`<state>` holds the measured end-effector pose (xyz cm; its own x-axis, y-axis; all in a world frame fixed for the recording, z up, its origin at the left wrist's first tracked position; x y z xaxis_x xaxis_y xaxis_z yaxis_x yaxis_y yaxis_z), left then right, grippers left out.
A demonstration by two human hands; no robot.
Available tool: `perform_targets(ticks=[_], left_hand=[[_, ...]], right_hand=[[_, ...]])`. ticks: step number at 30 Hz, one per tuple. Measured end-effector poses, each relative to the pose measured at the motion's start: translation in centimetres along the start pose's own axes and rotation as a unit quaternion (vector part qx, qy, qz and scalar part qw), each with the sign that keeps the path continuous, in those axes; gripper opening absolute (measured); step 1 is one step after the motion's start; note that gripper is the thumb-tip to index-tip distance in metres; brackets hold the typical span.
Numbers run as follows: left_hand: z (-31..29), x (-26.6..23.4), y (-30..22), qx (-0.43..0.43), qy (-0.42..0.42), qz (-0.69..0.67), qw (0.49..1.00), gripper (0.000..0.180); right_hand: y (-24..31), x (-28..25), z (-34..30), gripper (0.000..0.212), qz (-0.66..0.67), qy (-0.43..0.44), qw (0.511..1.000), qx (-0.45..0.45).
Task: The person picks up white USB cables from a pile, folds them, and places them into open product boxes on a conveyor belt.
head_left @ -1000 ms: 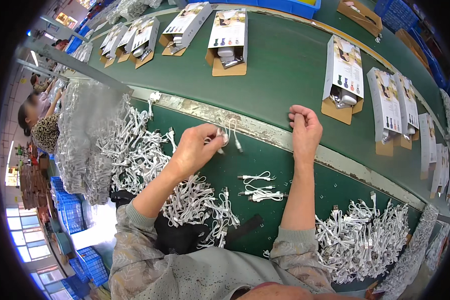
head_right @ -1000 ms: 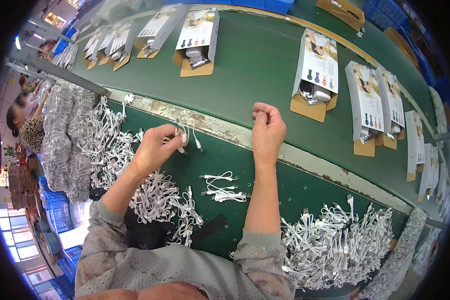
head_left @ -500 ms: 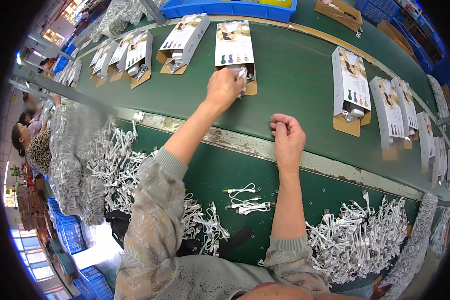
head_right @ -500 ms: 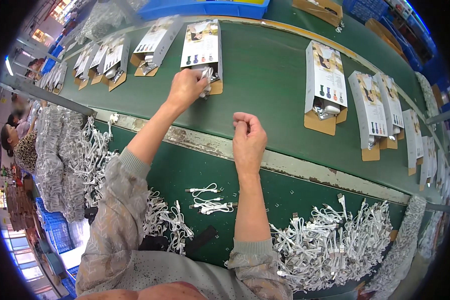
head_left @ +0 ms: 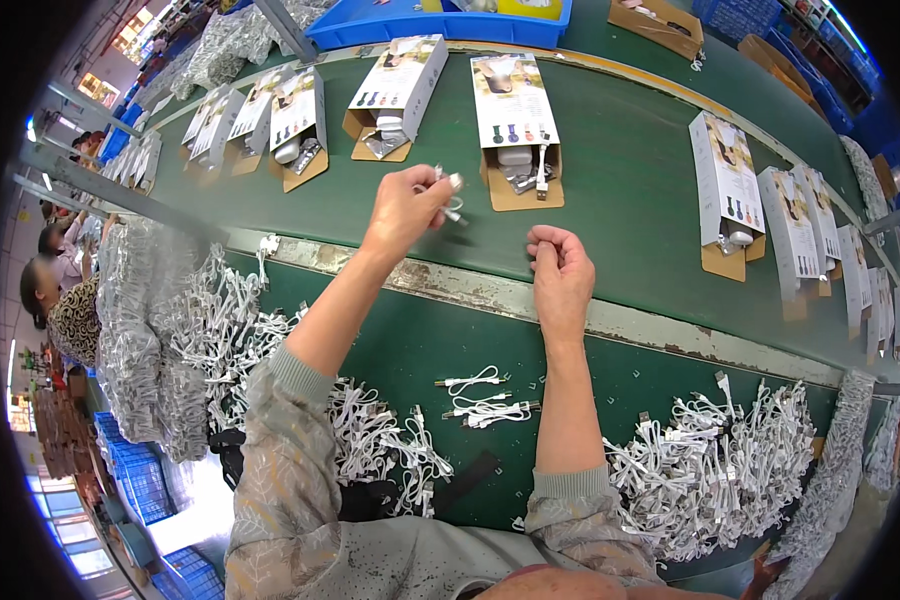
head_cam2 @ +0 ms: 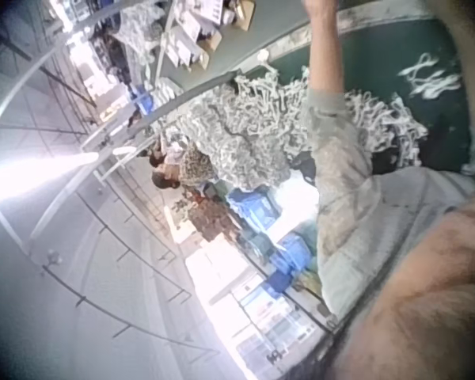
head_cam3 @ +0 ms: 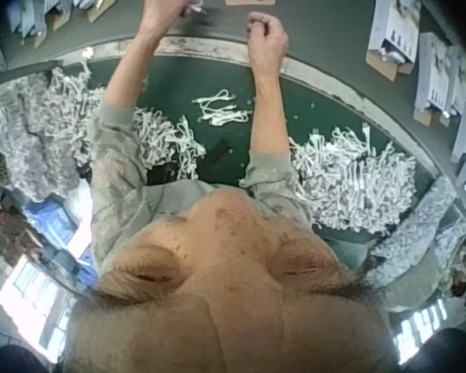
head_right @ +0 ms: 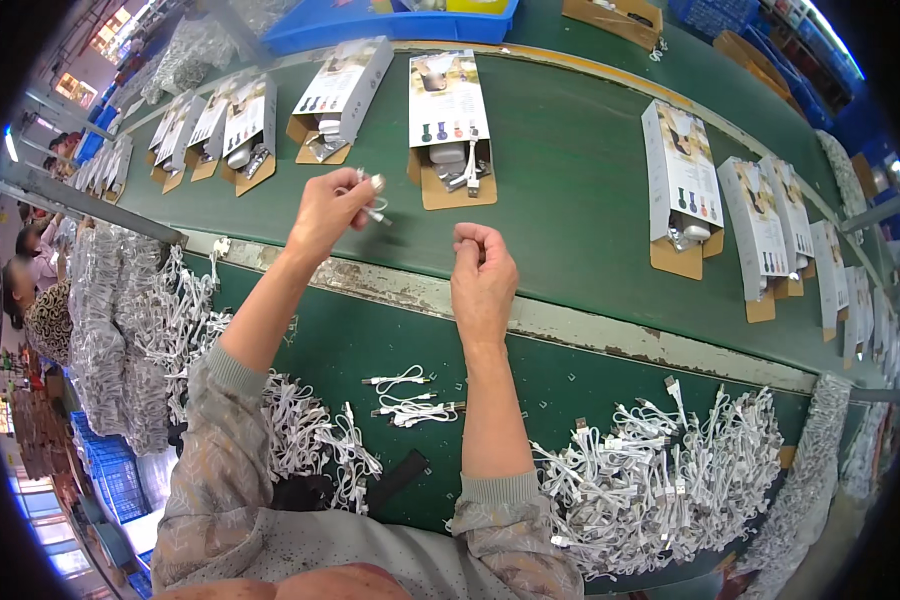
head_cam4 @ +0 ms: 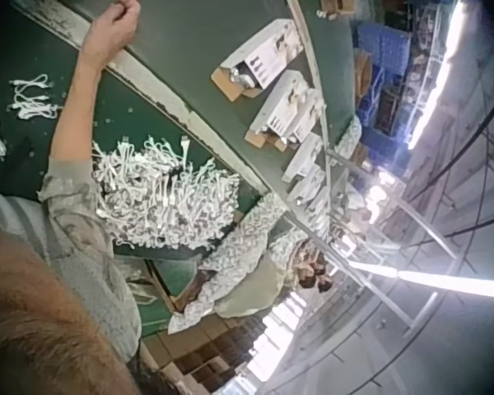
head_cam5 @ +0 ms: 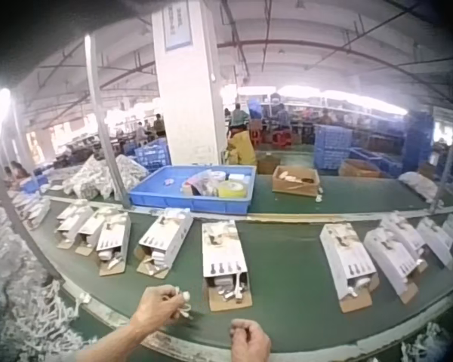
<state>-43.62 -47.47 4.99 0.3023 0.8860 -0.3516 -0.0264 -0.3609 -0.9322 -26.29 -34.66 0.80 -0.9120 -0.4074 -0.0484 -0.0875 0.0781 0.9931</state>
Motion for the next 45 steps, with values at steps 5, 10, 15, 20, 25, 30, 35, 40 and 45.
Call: perform_targets(ticks=[5, 10, 15, 20, 25, 30, 35, 40, 45], left_hand=[[-2.1, 0.1, 0.1, 0.039, 0.045, 0.03, 0.998, 0.022], [-2.5, -1.2, 0.3, 0.042, 0.032, -0.02, 0.998, 0.022], [-0.2, -2.2, 0.9, 0.085, -0.051, -0.047, 0.994, 0.017], [1.8, -2.2, 0.8, 0.158, -0.144, 0.017, 0.977, 0.02], [3.0, 0.8, -1.2, 0.375, -0.176, 0.07, 0.907, 0.021], [4.5, 7.3, 0.3, 0.354, -0.123, 0.198, 0.906, 0.045], [2.8, 8.3, 0.0, 0.307, -0.037, 0.176, 0.934, 0.051], [-2.0, 3.6, -1.1, 0.297, 0.065, 0.137, 0.943, 0.031], [-10.1, -1.0, -1.7, 0.292, 0.139, 0.172, 0.931, 0.019]], right_hand=[[2.7, -0.9, -0.2, 0.04, -0.162, -0.066, 0.946, -0.273], [2.8, -0.4, 1.3, 0.045, -0.223, -0.107, 0.904, -0.348], [0.4, -0.1, 5.4, 0.047, -0.322, -0.097, 0.863, -0.377], [0.5, -1.9, 6.8, 0.044, -0.368, -0.081, 0.855, -0.356], [1.8, -3.5, 8.2, 0.027, -0.386, -0.1, 0.8, -0.447], [1.7, -6.2, 13.0, 0.025, -0.348, -0.079, 0.825, -0.437], [3.6, -7.3, 11.7, 0.028, -0.487, -0.033, 0.683, -0.543], [6.5, -4.8, 1.8, 0.016, -0.374, 0.207, 0.817, -0.386], [5.1, -3.3, -7.4, 0.023, -0.286, 0.361, 0.816, -0.349]])
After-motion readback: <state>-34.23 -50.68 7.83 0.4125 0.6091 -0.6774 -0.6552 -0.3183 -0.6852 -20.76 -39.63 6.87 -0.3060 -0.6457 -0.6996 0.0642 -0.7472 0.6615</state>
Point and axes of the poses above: each hand's wrist, its own z-axis towards the middle knuckle, its own x-axis out of the palm, y = z × x, the point moved 6 cm from there along z, towards the middle knuckle, and after that the axes turned 15 degrees about -y, right-handed, at the moved point
